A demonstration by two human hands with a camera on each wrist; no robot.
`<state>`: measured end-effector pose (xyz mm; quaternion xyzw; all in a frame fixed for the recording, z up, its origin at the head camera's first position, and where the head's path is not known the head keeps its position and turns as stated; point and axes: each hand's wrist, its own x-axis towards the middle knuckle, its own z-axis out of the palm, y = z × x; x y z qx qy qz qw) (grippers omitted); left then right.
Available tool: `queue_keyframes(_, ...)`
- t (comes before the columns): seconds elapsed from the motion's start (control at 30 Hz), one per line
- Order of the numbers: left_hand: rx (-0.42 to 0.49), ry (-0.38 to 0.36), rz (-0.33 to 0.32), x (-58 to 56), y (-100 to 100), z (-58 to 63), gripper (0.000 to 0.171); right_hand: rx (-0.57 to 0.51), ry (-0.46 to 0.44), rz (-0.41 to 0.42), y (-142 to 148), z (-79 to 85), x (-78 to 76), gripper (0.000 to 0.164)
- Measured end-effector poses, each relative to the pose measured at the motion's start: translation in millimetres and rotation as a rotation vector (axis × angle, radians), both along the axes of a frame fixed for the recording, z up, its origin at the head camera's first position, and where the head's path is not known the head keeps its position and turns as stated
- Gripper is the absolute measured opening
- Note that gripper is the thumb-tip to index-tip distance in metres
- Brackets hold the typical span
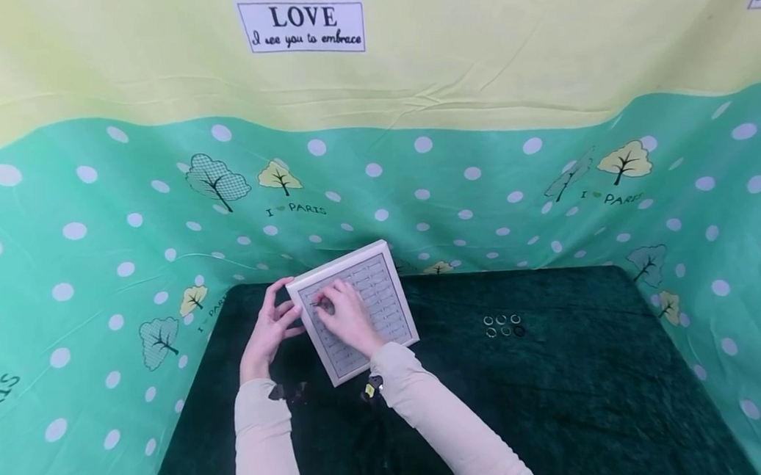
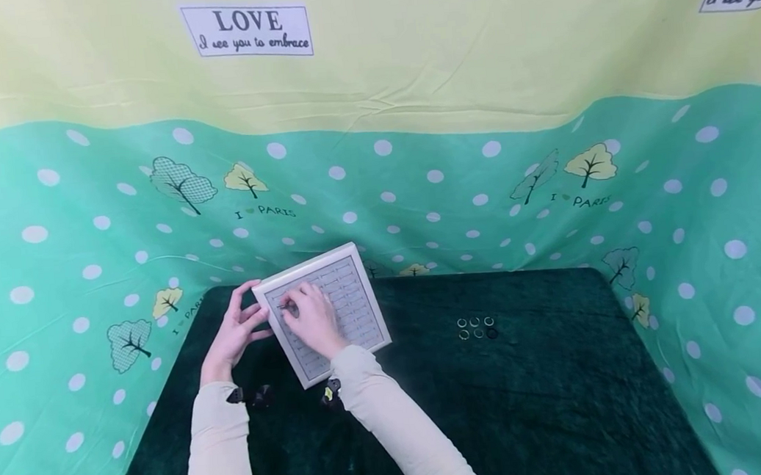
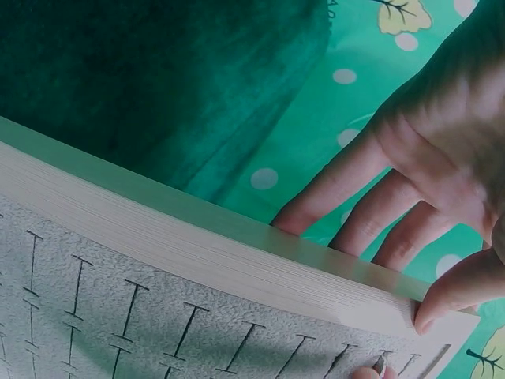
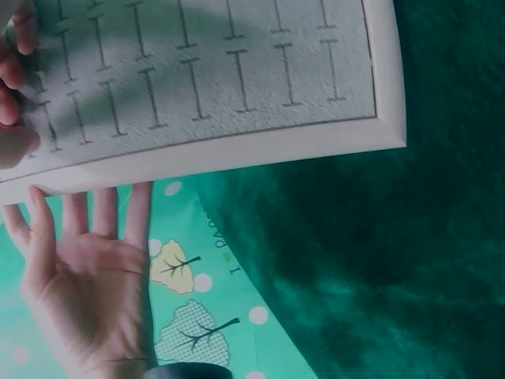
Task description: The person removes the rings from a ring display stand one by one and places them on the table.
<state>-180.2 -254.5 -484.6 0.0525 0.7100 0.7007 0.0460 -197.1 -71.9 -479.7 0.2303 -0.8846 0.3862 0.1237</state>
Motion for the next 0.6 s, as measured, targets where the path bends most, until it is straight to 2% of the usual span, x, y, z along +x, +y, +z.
queue_keyframes(0.2,0.005,-0.004,-0.01,8.3,6.0,16.0,0.054,0.008,0.064,-0.077,-6.7,-5.1,1.8,0.01)
queue_keyframes(0.27,0.004,-0.006,-0.008,9.3,6.2,17.7,0.054,-0.008,0.08,-0.083,-7.4,-6.6,2.2,0.01)
queue_keyframes(0.43,-0.008,-0.004,-0.009,9.2,5.7,18.4,0.055,-0.09,0.085,-0.054,-6.4,-10.6,1.9,0.008)
queue_keyframes(0.6,-0.015,-0.018,-0.006,8.1,5.1,17.5,0.056,-0.181,0.057,0.025,-1.2,-14.6,0.8,0.006)
